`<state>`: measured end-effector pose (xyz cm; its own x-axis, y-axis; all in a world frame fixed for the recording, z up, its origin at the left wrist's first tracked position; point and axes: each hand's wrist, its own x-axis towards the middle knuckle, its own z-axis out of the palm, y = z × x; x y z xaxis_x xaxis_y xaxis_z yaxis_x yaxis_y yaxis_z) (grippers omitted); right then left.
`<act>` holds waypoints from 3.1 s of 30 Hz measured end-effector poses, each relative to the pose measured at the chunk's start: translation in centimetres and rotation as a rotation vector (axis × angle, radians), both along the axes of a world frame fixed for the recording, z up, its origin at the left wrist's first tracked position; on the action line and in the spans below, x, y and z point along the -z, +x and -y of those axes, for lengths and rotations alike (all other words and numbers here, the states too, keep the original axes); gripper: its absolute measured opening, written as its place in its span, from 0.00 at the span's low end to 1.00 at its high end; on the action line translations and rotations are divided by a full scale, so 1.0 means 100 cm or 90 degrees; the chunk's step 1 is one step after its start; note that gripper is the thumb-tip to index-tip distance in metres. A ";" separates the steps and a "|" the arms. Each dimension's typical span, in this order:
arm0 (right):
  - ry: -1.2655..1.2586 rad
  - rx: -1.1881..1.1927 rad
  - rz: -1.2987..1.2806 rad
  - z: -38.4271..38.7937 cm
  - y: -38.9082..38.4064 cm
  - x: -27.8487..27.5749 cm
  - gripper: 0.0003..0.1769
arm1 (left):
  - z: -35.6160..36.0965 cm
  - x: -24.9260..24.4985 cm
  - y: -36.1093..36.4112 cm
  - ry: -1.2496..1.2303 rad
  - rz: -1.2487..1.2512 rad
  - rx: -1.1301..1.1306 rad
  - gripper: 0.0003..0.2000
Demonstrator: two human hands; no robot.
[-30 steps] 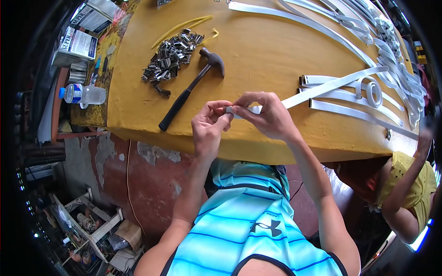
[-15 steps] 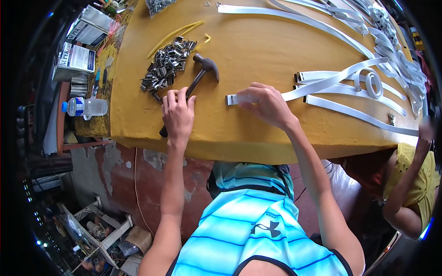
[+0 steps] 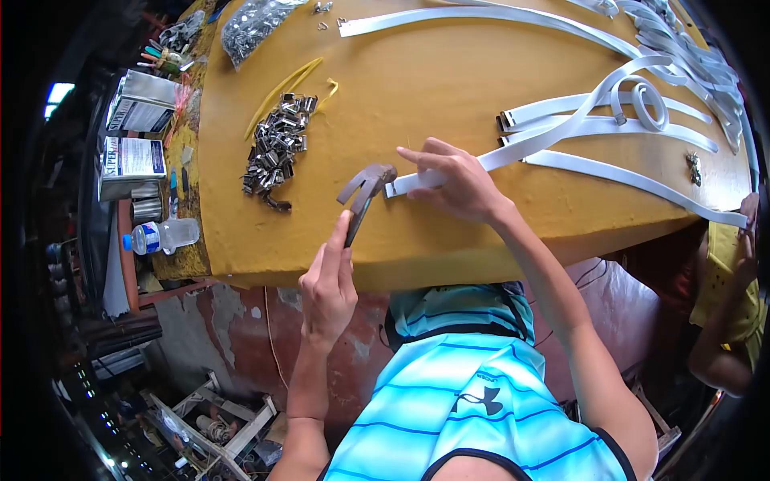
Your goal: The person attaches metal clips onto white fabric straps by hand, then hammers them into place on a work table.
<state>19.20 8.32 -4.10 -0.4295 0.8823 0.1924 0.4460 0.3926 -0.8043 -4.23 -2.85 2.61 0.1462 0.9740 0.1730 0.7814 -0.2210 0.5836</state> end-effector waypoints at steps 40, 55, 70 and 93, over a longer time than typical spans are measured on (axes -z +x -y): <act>0.226 0.008 0.180 0.003 0.038 -0.019 0.21 | -0.053 0.036 0.001 -0.242 0.349 -0.114 0.06; 0.600 0.661 0.564 -0.056 0.330 -0.169 0.22 | -0.035 0.029 -0.043 -0.333 0.465 -0.046 0.02; 0.174 0.569 0.074 -0.023 0.304 -0.053 0.15 | -0.194 0.052 0.175 -0.372 0.517 0.201 0.10; 0.204 -0.382 -0.988 0.102 -0.028 -0.215 0.14 | -0.186 0.098 0.169 0.023 0.353 0.121 0.06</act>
